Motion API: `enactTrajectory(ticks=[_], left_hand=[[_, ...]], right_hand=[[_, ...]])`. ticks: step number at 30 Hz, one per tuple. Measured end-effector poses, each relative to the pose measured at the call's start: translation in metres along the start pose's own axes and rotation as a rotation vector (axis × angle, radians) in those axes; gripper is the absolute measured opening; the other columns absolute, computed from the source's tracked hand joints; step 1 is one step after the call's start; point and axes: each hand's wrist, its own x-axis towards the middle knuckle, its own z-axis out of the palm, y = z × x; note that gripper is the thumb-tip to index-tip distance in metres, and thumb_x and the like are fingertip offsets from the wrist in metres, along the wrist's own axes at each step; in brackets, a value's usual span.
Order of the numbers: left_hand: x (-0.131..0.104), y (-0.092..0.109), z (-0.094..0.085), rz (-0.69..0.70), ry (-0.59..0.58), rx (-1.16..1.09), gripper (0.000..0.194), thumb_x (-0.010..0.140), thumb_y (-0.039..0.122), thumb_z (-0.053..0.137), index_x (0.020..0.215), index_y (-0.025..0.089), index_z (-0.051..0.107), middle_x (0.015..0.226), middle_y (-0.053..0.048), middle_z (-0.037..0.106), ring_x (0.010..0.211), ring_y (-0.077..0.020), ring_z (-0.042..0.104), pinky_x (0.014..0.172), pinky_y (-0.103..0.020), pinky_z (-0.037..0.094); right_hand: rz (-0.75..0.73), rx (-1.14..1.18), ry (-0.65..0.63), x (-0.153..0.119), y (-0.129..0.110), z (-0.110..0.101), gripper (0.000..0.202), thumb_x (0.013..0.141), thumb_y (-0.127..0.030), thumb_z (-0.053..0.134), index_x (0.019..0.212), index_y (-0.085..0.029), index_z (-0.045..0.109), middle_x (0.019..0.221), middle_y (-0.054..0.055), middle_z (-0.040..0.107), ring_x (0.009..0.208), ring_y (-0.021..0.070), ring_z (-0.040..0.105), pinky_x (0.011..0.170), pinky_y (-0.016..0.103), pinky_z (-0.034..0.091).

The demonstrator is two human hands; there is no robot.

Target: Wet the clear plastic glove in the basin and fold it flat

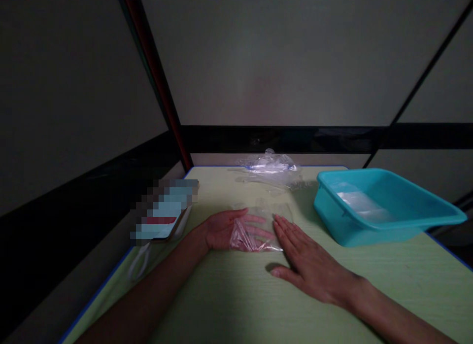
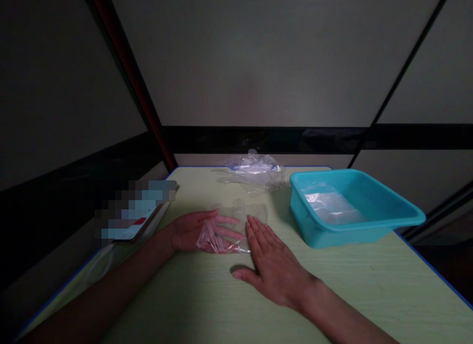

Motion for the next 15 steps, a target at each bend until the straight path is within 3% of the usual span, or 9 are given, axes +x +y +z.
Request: enactTrajectory(ticks=[6, 10, 12, 15], left_hand=[[-0.005, 0.001, -0.002, 0.041, 0.011, -0.01, 0.051, 0.081, 0.037, 0.038, 0.119, 0.005, 0.029, 0.107, -0.021, 0.053, 0.098, -0.029, 0.052, 0.09, -0.046, 0.023], [-0.014, 0.006, -0.004, 0.095, 0.081, 0.016, 0.043, 0.081, 0.034, 0.039, 0.112, 0.005, 0.037, 0.103, -0.02, 0.057, 0.099, -0.0282, 0.052, 0.09, -0.044, 0.026], [-0.017, 0.008, -0.002, 0.13, 0.179, 0.053, 0.037, 0.082, 0.03, 0.038, 0.109, 0.005, 0.039, 0.1, -0.019, 0.058, 0.097, -0.0262, 0.054, 0.089, -0.041, 0.029], [-0.017, 0.009, 0.002, 0.233, 0.446, 0.162, 0.033, 0.082, 0.022, 0.039, 0.111, 0.006, 0.038, 0.092, -0.017, 0.062, 0.088, -0.0222, 0.059, 0.085, -0.037, 0.037]], right_hand=[[0.009, -0.013, 0.028, 0.001, 0.0, 0.003, 0.076, 0.079, -0.057, 0.029, 0.13, -0.002, 0.019, 0.136, 0.017, 0.013, 0.124, 0.024, 0.009, 0.101, 0.037, 0.02], [0.014, -0.022, 0.017, 0.001, 0.0, 0.003, 0.078, 0.078, -0.058, 0.027, 0.13, -0.001, 0.018, 0.135, 0.018, 0.013, 0.124, 0.0244, 0.009, 0.101, 0.038, 0.021], [0.021, -0.027, 0.022, 0.001, 0.0, 0.003, 0.078, 0.078, -0.058, 0.027, 0.13, -0.001, 0.018, 0.136, 0.018, 0.012, 0.124, 0.0244, 0.009, 0.101, 0.038, 0.02], [0.022, -0.034, 0.067, 0.001, 0.0, 0.002, 0.078, 0.078, -0.058, 0.028, 0.13, -0.001, 0.017, 0.136, 0.018, 0.011, 0.124, 0.0242, 0.008, 0.1, 0.039, 0.021]])
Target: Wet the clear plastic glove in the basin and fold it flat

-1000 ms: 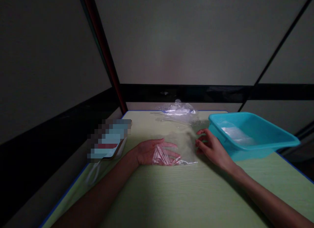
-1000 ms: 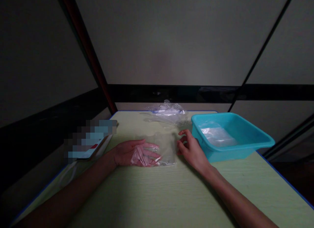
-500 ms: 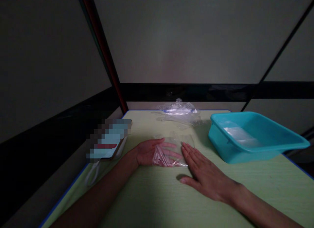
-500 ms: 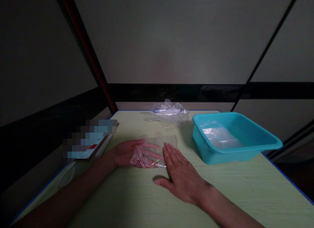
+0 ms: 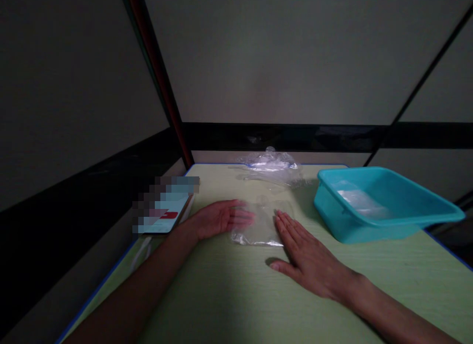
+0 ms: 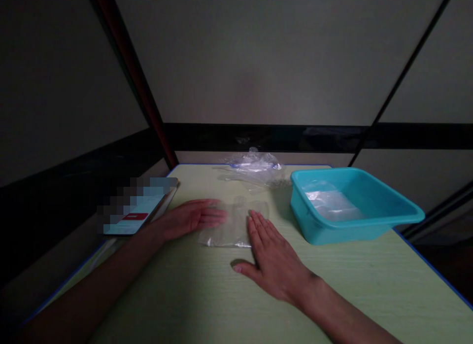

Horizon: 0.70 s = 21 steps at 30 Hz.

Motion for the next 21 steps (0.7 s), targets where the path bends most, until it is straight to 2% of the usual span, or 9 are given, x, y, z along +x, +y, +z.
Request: enactTrajectory(ticks=[2, 4, 6, 8, 11, 14, 21], left_hand=[[0.002, -0.003, 0.003, 0.136, 0.209, 0.098, 0.041, 0.079, 0.018, 0.046, 0.117, 0.008, 0.033, 0.086, -0.013, 0.064, 0.081, -0.0198, 0.061, 0.079, -0.033, 0.041], [0.006, -0.008, 0.006, 0.269, 0.386, 0.221, 0.059, 0.073, 0.015, 0.054, 0.124, 0.009, 0.026, 0.083, -0.01, 0.064, 0.074, -0.0176, 0.062, 0.073, -0.03, 0.045], [0.011, -0.014, 0.008, 0.372, 0.507, 0.382, 0.073, 0.067, 0.013, 0.059, 0.128, 0.01, 0.02, 0.079, -0.007, 0.064, 0.067, -0.0154, 0.061, 0.065, -0.026, 0.047], [0.015, -0.018, 0.01, 0.459, 0.591, 0.555, 0.077, 0.064, 0.012, 0.06, 0.129, 0.01, 0.02, 0.072, -0.002, 0.062, 0.06, -0.0131, 0.059, 0.057, -0.022, 0.046], [0.019, -0.023, 0.013, 0.58, 0.671, 0.743, 0.074, 0.062, 0.012, 0.058, 0.128, 0.011, 0.026, 0.063, 0.003, 0.058, 0.056, -0.0106, 0.055, 0.053, -0.019, 0.043], [0.02, -0.024, 0.016, 0.651, 0.713, 0.827, 0.07, 0.062, 0.013, 0.055, 0.127, 0.011, 0.028, 0.059, 0.004, 0.055, 0.054, -0.0096, 0.052, 0.053, -0.018, 0.041], [0.02, -0.022, 0.018, 0.662, 0.758, 0.899, 0.067, 0.062, 0.013, 0.054, 0.125, 0.013, 0.033, 0.063, 0.003, 0.057, 0.058, -0.0104, 0.053, 0.058, -0.019, 0.042]], right_hand=[[-0.014, 0.002, 0.035, 0.0, -0.001, -0.002, 0.078, 0.078, -0.058, 0.03, 0.131, -0.002, 0.016, 0.136, 0.017, 0.01, 0.124, 0.0241, 0.008, 0.1, 0.039, 0.021], [-0.038, 0.006, 0.045, 0.001, -0.003, -0.005, 0.078, 0.077, -0.058, 0.031, 0.131, -0.004, 0.015, 0.136, 0.016, 0.01, 0.124, 0.0241, 0.007, 0.1, 0.04, 0.021], [-0.065, 0.009, 0.026, 0.001, -0.006, -0.008, 0.078, 0.077, -0.058, 0.031, 0.131, -0.005, 0.015, 0.136, 0.016, 0.01, 0.124, 0.0241, 0.007, 0.1, 0.04, 0.021], [-0.089, 0.017, -0.005, 0.001, -0.008, -0.01, 0.078, 0.077, -0.059, 0.031, 0.131, -0.005, 0.014, 0.136, 0.016, 0.01, 0.124, 0.0242, 0.007, 0.1, 0.04, 0.02], [-0.119, 0.044, -0.039, 0.001, -0.01, -0.01, 0.079, 0.076, -0.059, 0.031, 0.132, -0.006, 0.012, 0.137, 0.015, 0.01, 0.124, 0.0244, 0.008, 0.101, 0.039, 0.02], [-0.136, 0.071, -0.053, 0.0, -0.011, -0.008, 0.079, 0.076, -0.059, 0.032, 0.132, -0.008, 0.01, 0.137, 0.014, 0.009, 0.124, 0.0243, 0.008, 0.101, 0.038, 0.02], [-0.117, 0.072, -0.079, 0.0, -0.01, -0.005, 0.079, 0.077, -0.059, 0.032, 0.132, -0.007, 0.01, 0.137, 0.014, 0.008, 0.124, 0.0243, 0.008, 0.102, 0.037, 0.019]])
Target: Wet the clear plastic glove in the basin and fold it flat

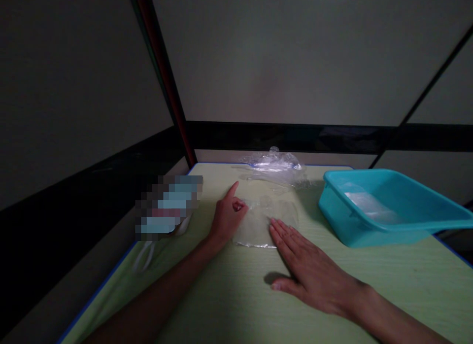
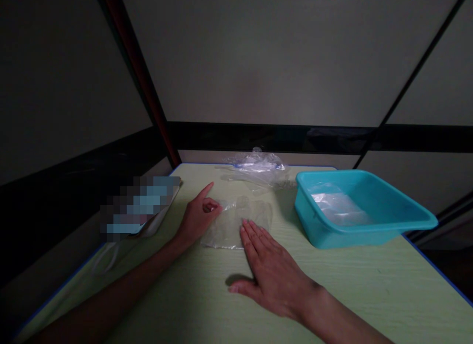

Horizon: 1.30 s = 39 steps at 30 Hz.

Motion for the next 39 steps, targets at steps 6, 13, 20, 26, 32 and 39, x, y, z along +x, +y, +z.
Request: enactTrajectory(ticks=[6, 13, 20, 26, 32, 39], left_hand=[[0.003, -0.006, 0.002, 0.013, 0.004, 0.04, 0.066, 0.062, 0.015, 0.056, 0.124, 0.013, 0.033, 0.064, 0.003, 0.058, 0.059, -0.0118, 0.054, 0.058, -0.021, 0.043], [-0.001, -0.004, -0.005, 0.124, 0.056, 0.283, 0.059, 0.067, 0.014, 0.052, 0.122, 0.021, 0.033, 0.106, -0.004, 0.052, 0.094, -0.0202, 0.048, 0.084, -0.034, 0.036], [-0.04, 0.016, 0.007, 0.34, -0.341, 0.262, 0.043, 0.083, 0.026, 0.033, 0.124, 0.012, 0.032, 0.133, -0.01, 0.029, 0.123, -0.0187, 0.022, 0.101, -0.034, 0.014], [-0.047, 0.001, -0.003, 0.323, -0.491, 0.34, 0.054, 0.081, 0.039, 0.037, 0.127, 0.011, 0.027, 0.136, -0.011, 0.02, 0.125, -0.0206, 0.012, 0.101, -0.036, 0.004], [-0.044, -0.009, -0.03, 0.309, -0.538, 0.369, 0.058, 0.079, 0.043, 0.04, 0.128, 0.015, 0.025, 0.137, -0.007, 0.018, 0.125, -0.0192, 0.012, 0.101, -0.035, 0.004], [-0.035, -0.017, -0.033, 0.196, -0.301, 0.34, 0.045, 0.085, 0.029, 0.026, 0.127, 0.013, 0.028, 0.136, -0.005, 0.022, 0.124, -0.0136, 0.016, 0.103, -0.031, 0.01]], right_hand=[[0.02, 0.008, -0.038, 0.0, -0.001, -0.001, 0.079, 0.077, -0.06, 0.029, 0.132, -0.007, 0.013, 0.137, 0.015, 0.008, 0.125, 0.0239, 0.006, 0.101, 0.038, 0.019], [0.004, 0.008, 0.007, 0.0, -0.001, 0.0, 0.075, 0.077, -0.058, 0.032, 0.132, -0.011, 0.013, 0.137, 0.013, 0.009, 0.124, 0.0246, 0.007, 0.1, 0.04, 0.021], [0.003, -0.013, 0.015, 0.0, 0.001, 0.003, 0.075, 0.078, -0.055, 0.034, 0.132, -0.008, 0.012, 0.137, 0.014, 0.011, 0.124, 0.0241, 0.008, 0.101, 0.039, 0.02], [0.006, -0.035, 0.023, 0.0, 0.002, 0.005, 0.076, 0.078, -0.055, 0.033, 0.132, -0.007, 0.011, 0.136, 0.014, 0.011, 0.124, 0.0236, 0.009, 0.101, 0.038, 0.021], [-0.004, -0.041, 0.01, -0.001, 0.003, 0.004, 0.076, 0.078, -0.056, 0.033, 0.132, -0.006, 0.011, 0.136, 0.015, 0.011, 0.124, 0.0243, 0.011, 0.101, 0.038, 0.021], [-0.015, -0.039, 0.061, 0.0, 0.011, 0.002, 0.076, 0.078, -0.055, 0.035, 0.133, -0.009, 0.009, 0.137, 0.013, 0.011, 0.124, 0.0242, 0.011, 0.1, 0.04, 0.021]])
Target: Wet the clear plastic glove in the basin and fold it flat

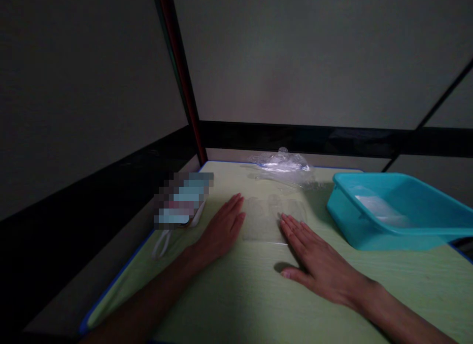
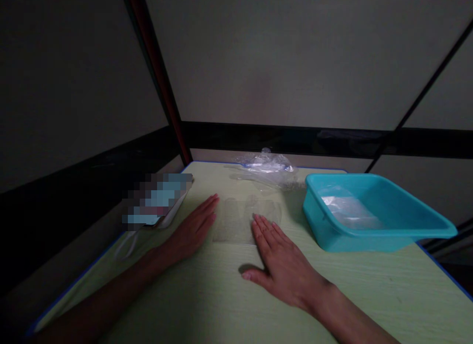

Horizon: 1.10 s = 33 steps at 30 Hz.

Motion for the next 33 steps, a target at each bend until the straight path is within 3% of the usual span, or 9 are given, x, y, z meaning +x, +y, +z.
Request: enactTrajectory(ticks=[11, 17, 22, 25, 28, 33], left_hand=[[0.002, 0.032, 0.013, 0.337, -0.225, -0.025, 0.05, 0.084, 0.033, 0.034, 0.13, 0.016, 0.023, 0.137, -0.005, 0.019, 0.125, -0.0174, 0.015, 0.102, -0.031, 0.009], [0.003, 0.028, 0.015, 0.348, -0.276, 0.059, 0.052, 0.083, 0.039, 0.036, 0.129, 0.019, 0.024, 0.137, -0.004, 0.018, 0.126, -0.0198, 0.012, 0.102, -0.034, 0.005], [0.002, 0.029, 0.01, 0.349, -0.264, 0.102, 0.059, 0.081, 0.041, 0.04, 0.131, 0.018, 0.018, 0.138, -0.006, 0.013, 0.126, -0.0206, 0.009, 0.102, -0.036, 0.009], [0.0, 0.03, 0.004, 0.387, -0.263, 0.132, 0.06, 0.081, 0.035, 0.042, 0.131, 0.016, 0.017, 0.139, -0.006, 0.009, 0.126, -0.0189, 0.008, 0.102, -0.035, 0.012], [-0.005, 0.03, -0.003, 0.463, -0.291, 0.14, 0.053, 0.082, 0.028, 0.04, 0.13, 0.017, 0.021, 0.139, -0.004, 0.011, 0.126, -0.0173, 0.01, 0.103, -0.033, 0.013], [-0.009, 0.032, -0.008, 0.486, -0.406, 0.174, 0.057, 0.083, 0.035, 0.04, 0.131, 0.015, 0.017, 0.138, -0.006, 0.012, 0.126, -0.018, 0.01, 0.103, -0.033, 0.013]], right_hand=[[-0.004, -0.004, -0.042, 0.006, -0.006, 0.0, 0.074, 0.08, -0.054, 0.032, 0.132, -0.007, 0.009, 0.136, 0.014, 0.01, 0.124, 0.0226, 0.009, 0.101, 0.038, 0.02], [0.021, 0.007, -0.087, 0.002, -0.004, 0.001, 0.073, 0.08, -0.053, 0.031, 0.132, -0.006, 0.01, 0.136, 0.014, 0.008, 0.124, 0.0221, 0.007, 0.101, 0.038, 0.018], [0.009, 0.059, -0.07, -0.001, 0.006, -0.004, 0.071, 0.08, -0.051, 0.034, 0.132, -0.008, 0.011, 0.137, 0.014, 0.013, 0.124, 0.0231, 0.012, 0.101, 0.04, 0.019], [-0.09, 0.106, -0.039, -0.001, 0.017, -0.014, 0.057, 0.083, -0.043, 0.037, 0.129, -0.013, 0.025, 0.133, 0.012, 0.029, 0.121, 0.0214, 0.026, 0.099, 0.039, 0.024], [-0.182, 0.105, -0.02, -0.003, 0.025, -0.025, 0.029, 0.086, -0.031, 0.036, 0.108, -0.018, 0.051, 0.112, 0.008, 0.051, 0.105, 0.0178, 0.045, 0.089, 0.033, 0.037], [-0.176, 0.001, -0.008, -0.005, 0.031, -0.029, 0.023, 0.086, -0.023, 0.037, 0.089, -0.017, 0.059, 0.087, 0.006, 0.055, 0.08, 0.0158, 0.052, 0.07, 0.03, 0.043]])
